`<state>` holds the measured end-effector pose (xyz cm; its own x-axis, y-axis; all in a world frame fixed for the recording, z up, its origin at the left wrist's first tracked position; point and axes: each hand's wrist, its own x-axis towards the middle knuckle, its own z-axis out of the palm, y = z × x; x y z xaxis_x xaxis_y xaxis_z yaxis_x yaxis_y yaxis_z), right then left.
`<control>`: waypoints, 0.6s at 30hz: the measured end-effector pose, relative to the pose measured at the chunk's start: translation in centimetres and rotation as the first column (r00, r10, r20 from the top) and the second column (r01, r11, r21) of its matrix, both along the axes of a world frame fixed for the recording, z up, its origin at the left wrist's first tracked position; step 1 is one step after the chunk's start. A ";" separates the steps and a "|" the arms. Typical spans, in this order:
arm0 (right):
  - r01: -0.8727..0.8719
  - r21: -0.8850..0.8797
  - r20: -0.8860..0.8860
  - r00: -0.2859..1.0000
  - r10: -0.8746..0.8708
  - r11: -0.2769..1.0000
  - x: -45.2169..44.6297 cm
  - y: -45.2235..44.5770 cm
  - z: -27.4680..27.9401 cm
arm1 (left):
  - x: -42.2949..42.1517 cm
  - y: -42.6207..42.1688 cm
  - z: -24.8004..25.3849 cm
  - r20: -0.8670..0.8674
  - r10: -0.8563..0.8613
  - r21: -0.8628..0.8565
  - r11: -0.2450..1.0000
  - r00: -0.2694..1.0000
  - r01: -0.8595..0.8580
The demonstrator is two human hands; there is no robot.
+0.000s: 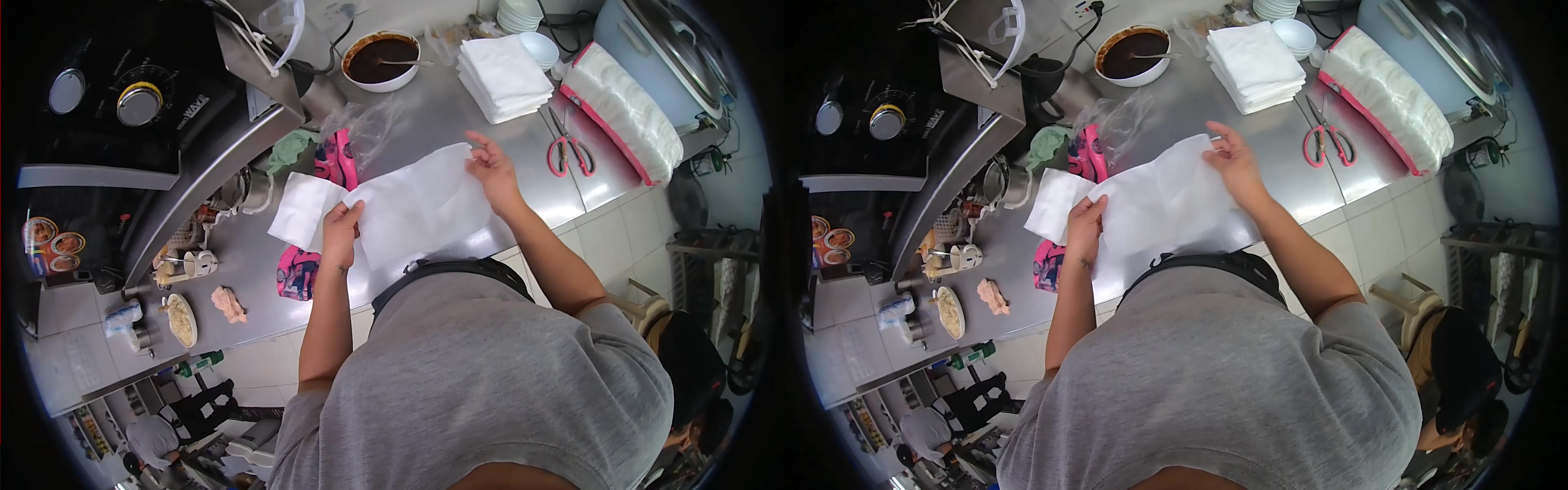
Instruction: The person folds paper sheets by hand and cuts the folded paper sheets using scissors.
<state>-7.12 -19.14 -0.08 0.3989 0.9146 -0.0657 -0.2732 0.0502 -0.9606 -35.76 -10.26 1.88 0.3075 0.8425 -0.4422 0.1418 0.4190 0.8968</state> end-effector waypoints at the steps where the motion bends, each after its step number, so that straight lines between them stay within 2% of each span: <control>1: -0.004 -0.053 -0.021 1.000 0.003 0.999 1.3 -0.1 -2.0 | 0.3 0.3 -1.7 0.001 0.008 0.030 1.000 1.000 -0.008; 3: 0.006 -0.166 -0.093 0.995 -0.022 0.986 2.5 -0.3 -4.7 | 1.1 0.8 -5.2 0.003 0.025 0.093 0.995 1.000 -0.025; 5: 0.026 -0.286 -0.191 0.978 -0.083 0.958 3.1 -0.2 -6.0 | 0.3 2.4 -10.6 -0.172 -0.020 0.215 0.975 0.985 0.058; 6: 0.028 -0.331 -0.179 0.980 -0.092 0.943 3.1 -0.3 -5.5 | 0.0 2.9 -12.0 -0.261 -0.033 0.268 0.958 0.965 0.105; 8: 0.031 -0.419 -0.156 0.982 -0.106 0.908 2.8 -0.4 -3.4 | 0.7 2.6 -10.8 -0.265 0.004 0.282 0.957 0.964 0.073; 11: 0.099 -0.360 0.291 0.957 0.011 0.928 2.6 -0.4 -4.7 | 0.6 2.9 -10.6 -0.339 0.008 0.329 0.938 0.941 0.111; 14: 0.183 -0.331 0.478 0.878 -0.003 0.926 2.5 -0.1 -6.0 | 0.2 3.6 -11.2 -0.442 0.010 0.352 0.922 0.897 0.163; 16: 0.220 -0.294 0.518 0.854 -0.038 0.930 2.2 0.0 -6.7 | 0.3 3.7 -10.8 -0.505 0.031 0.358 0.917 0.863 0.177; 18: 0.240 -0.273 0.558 0.828 -0.049 0.932 2.1 0.0 -7.0 | 0.7 3.6 -10.7 -0.419 0.065 0.397 0.910 0.906 0.118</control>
